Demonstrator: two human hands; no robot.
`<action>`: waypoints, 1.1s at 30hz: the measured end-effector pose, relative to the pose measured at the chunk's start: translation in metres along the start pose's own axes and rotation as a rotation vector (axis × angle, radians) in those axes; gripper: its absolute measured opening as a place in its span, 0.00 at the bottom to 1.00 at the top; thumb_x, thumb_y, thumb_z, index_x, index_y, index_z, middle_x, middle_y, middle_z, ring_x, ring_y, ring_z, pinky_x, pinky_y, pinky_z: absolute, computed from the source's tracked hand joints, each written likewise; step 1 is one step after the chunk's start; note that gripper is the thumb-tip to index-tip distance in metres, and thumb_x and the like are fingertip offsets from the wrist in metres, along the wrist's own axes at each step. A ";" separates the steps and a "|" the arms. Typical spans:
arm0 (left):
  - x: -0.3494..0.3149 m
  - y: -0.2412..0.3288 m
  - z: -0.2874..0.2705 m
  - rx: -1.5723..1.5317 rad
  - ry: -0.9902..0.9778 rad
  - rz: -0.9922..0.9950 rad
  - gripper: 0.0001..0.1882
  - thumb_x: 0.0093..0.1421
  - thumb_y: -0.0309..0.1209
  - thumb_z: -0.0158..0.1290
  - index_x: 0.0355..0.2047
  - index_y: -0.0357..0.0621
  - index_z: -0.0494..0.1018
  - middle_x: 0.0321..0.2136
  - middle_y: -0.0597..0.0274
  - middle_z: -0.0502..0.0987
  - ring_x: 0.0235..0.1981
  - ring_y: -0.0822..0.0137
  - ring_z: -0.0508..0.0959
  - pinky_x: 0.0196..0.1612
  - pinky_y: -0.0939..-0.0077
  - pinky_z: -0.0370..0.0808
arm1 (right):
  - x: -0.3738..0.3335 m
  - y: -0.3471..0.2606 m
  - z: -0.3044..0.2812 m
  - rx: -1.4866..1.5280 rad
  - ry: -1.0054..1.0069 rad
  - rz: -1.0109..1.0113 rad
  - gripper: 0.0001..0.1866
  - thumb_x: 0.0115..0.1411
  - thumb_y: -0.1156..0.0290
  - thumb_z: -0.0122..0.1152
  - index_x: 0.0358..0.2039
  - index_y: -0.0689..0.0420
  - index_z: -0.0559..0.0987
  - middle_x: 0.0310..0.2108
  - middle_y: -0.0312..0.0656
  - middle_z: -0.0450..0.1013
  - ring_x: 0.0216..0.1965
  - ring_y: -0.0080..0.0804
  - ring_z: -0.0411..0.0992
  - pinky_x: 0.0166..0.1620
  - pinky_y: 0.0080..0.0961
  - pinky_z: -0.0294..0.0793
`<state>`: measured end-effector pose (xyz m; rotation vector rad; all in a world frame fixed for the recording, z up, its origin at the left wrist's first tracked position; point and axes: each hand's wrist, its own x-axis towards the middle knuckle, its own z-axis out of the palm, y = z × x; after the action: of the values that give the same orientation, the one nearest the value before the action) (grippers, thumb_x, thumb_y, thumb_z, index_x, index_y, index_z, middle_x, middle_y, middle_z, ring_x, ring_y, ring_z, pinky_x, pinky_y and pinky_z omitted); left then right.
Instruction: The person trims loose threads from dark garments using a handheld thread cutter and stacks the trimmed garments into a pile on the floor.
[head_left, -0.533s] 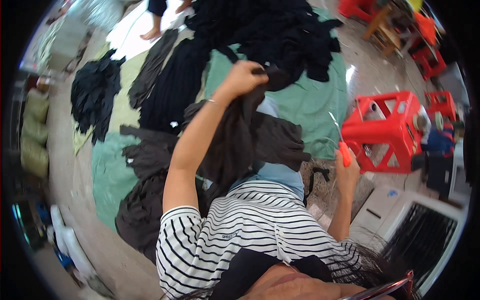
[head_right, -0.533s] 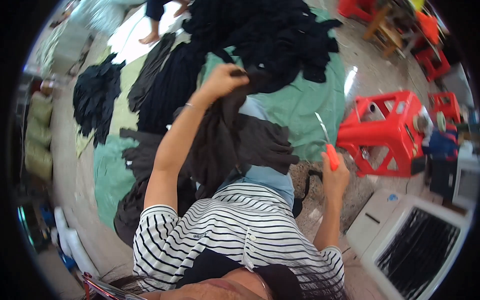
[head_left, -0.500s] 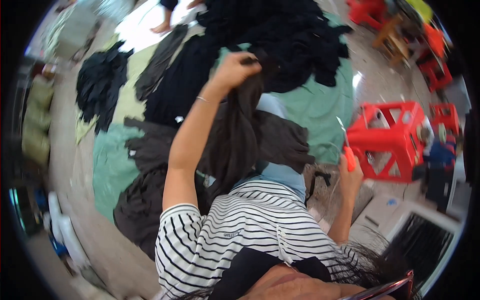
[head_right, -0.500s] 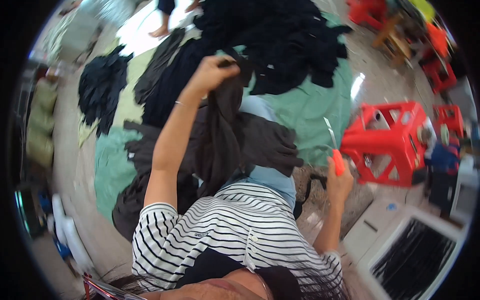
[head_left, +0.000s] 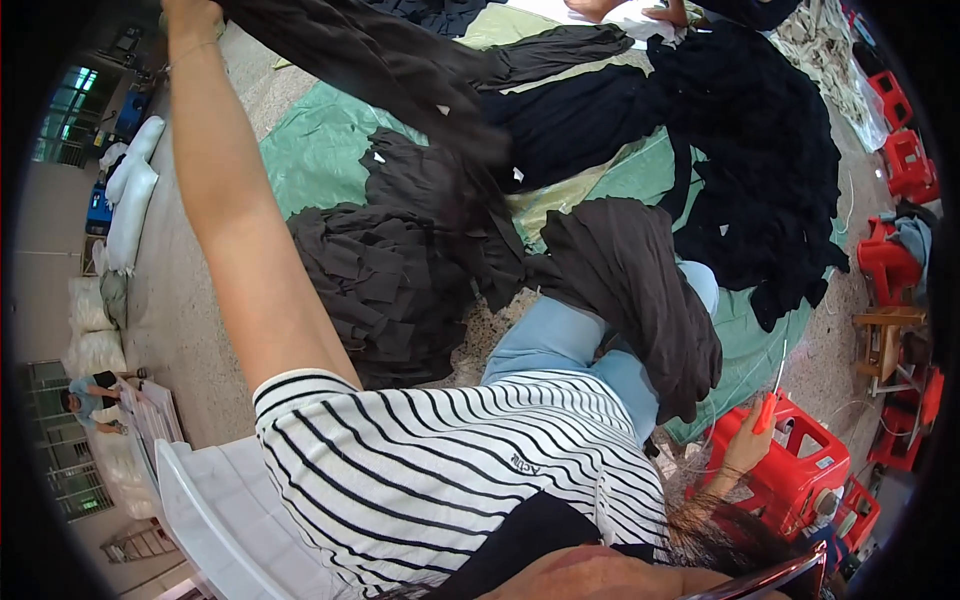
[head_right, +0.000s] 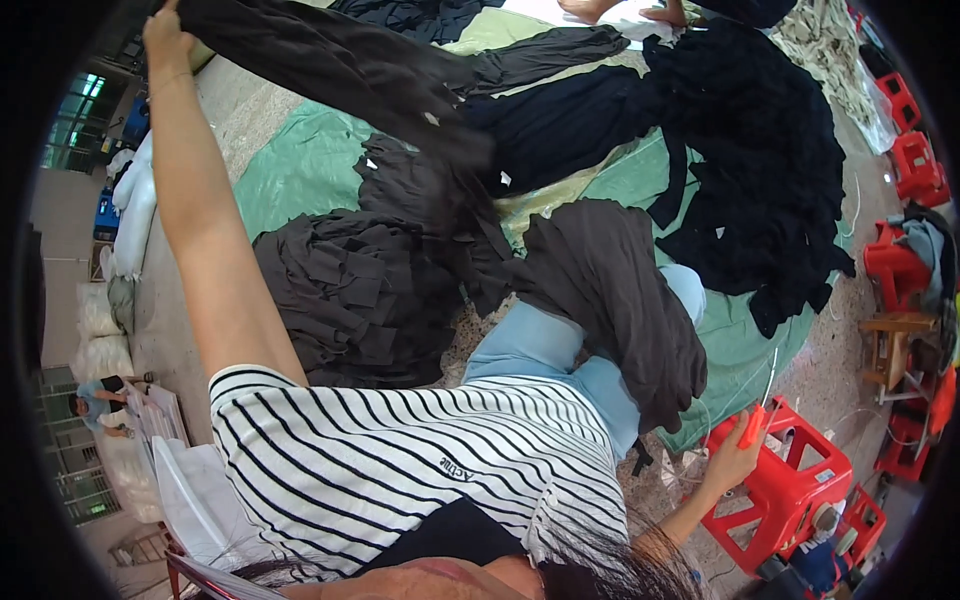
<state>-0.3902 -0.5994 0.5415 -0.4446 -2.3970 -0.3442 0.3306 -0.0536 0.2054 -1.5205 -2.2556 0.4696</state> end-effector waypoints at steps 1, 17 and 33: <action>-0.004 0.035 0.009 -0.598 0.086 -0.170 0.36 0.65 0.42 0.51 0.67 0.40 0.52 0.63 0.44 0.62 0.65 0.48 0.61 0.68 0.53 0.58 | 0.000 0.005 -0.005 -0.045 0.025 0.049 0.25 0.64 0.49 0.57 0.51 0.56 0.77 0.38 0.56 0.77 0.39 0.54 0.75 0.40 0.44 0.71; -0.431 0.165 0.308 -0.813 -0.450 -0.180 0.07 0.62 0.26 0.54 0.35 0.36 0.69 0.31 0.48 0.72 0.32 0.54 0.74 0.40 0.67 0.72 | -0.023 0.019 0.004 0.039 -0.030 0.078 0.18 0.64 0.62 0.60 0.52 0.57 0.76 0.39 0.49 0.78 0.40 0.42 0.77 0.45 0.33 0.74; -0.428 0.421 0.156 -0.887 -0.659 0.769 0.37 0.47 0.26 0.61 0.61 0.51 0.67 0.68 0.52 0.57 0.71 0.48 0.50 0.69 0.49 0.48 | -0.063 0.031 0.072 0.834 -0.421 0.165 0.39 0.55 0.80 0.67 0.66 0.55 0.61 0.58 0.42 0.66 0.56 0.31 0.68 0.59 0.25 0.66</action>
<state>-0.0019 -0.2579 0.1990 -2.0569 -2.2761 -0.9992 0.3422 -0.1060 0.1207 -1.2097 -1.7857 1.6558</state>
